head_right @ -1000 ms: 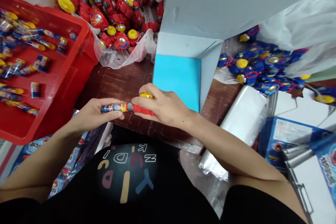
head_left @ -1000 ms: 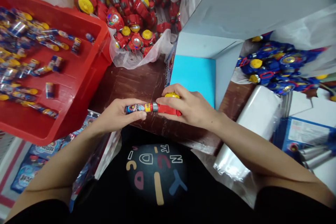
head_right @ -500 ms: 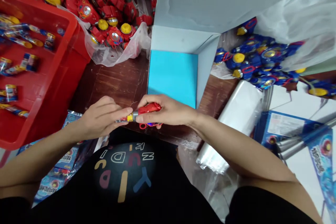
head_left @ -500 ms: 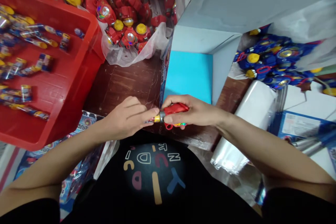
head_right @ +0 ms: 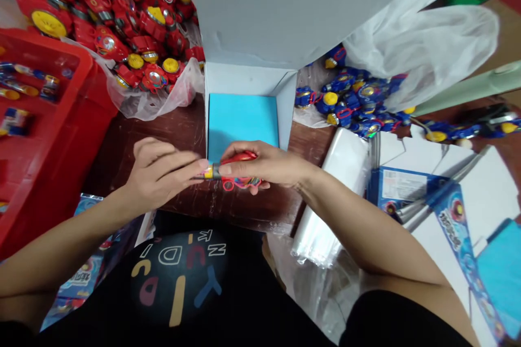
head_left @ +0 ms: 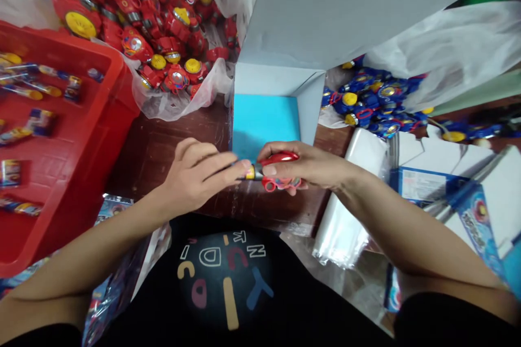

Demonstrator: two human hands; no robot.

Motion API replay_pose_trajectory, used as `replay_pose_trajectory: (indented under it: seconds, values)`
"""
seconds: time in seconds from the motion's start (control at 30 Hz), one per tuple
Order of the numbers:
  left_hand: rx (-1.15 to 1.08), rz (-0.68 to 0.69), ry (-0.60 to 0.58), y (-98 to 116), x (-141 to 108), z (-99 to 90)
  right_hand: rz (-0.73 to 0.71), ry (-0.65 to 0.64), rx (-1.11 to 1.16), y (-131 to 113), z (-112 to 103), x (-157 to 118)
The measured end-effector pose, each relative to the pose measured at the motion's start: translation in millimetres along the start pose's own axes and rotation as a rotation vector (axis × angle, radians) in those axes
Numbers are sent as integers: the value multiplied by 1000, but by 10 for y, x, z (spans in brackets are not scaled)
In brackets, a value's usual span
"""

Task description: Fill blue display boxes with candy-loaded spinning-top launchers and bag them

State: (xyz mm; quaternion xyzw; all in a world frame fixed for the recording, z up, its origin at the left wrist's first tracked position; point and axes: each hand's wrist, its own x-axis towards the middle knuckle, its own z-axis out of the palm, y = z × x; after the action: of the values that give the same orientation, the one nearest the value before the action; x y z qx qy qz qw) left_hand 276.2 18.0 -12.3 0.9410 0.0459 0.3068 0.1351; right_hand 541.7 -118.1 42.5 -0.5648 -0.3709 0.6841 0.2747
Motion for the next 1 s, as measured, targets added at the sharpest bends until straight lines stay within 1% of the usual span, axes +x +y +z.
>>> replay_pose_trajectory:
  seconds: [0.03,0.07,0.1,0.13,0.17,0.2,0.23,0.27,0.3,0.37,0.43,0.5,0.57,0.67,0.73,0.77,0.8,0.83,0.87,0.9,0.93,0.97,1.0]
  values:
    - [58,-17,54,17,12,88,-94,95,-152,-49,-95,-20]
    - [94,-28,75,50,30,194,-205,223,-355,-108,-200,-17]
    - [110,-17,46,99,53,319,-303,381,-596,-173,-309,15]
    - [114,22,-30,164,74,463,-361,549,-851,-242,-412,77]
    - [120,71,-140,237,92,620,-359,698,-1093,-311,-500,167]
    - [132,117,-260,313,103,783,-305,787,-1301,-378,-567,275]
    - [150,142,-361,384,107,940,-218,814,-1459,-441,-607,392]
    - [168,145,-423,444,106,1081,-129,776,-1568,-502,-620,506]
    - [183,130,-444,490,100,1197,-65,709,-1635,-560,-610,608]
    - [183,95,-452,535,89,1337,-29,555,-1715,-672,-541,761]
    - [154,82,-465,531,89,1368,-23,432,-1775,-774,-454,851]
    - [131,75,-493,508,96,1349,-5,334,-1823,-856,-394,906]
    - [119,74,-499,498,96,1347,3,312,-1808,-908,-380,945]
    - [112,74,-442,534,80,1419,-69,401,-1727,-932,-414,978]
    - [102,58,-429,581,82,1435,-116,427,-1717,-939,-417,962]
    - [88,53,-436,596,95,1392,-121,420,-1732,-950,-401,936]
    - [65,61,-443,593,114,1299,-110,408,-1755,-969,-371,899]
    - [38,77,-438,565,137,1145,-103,413,-1787,-999,-330,857]
    - [14,93,-413,502,159,928,-95,449,-1821,-1040,-280,819]
    - [10,77,-369,400,170,652,-96,512,-1847,-1091,-224,800]
    - [37,14,-313,258,164,328,-116,585,-1858,-1149,-161,813]
    - [93,-93,-247,75,131,-27,-157,635,-1848,-1212,-89,871]
    - [220,-338,-195,-141,67,-391,-200,651,-1819,-1275,-5,982]
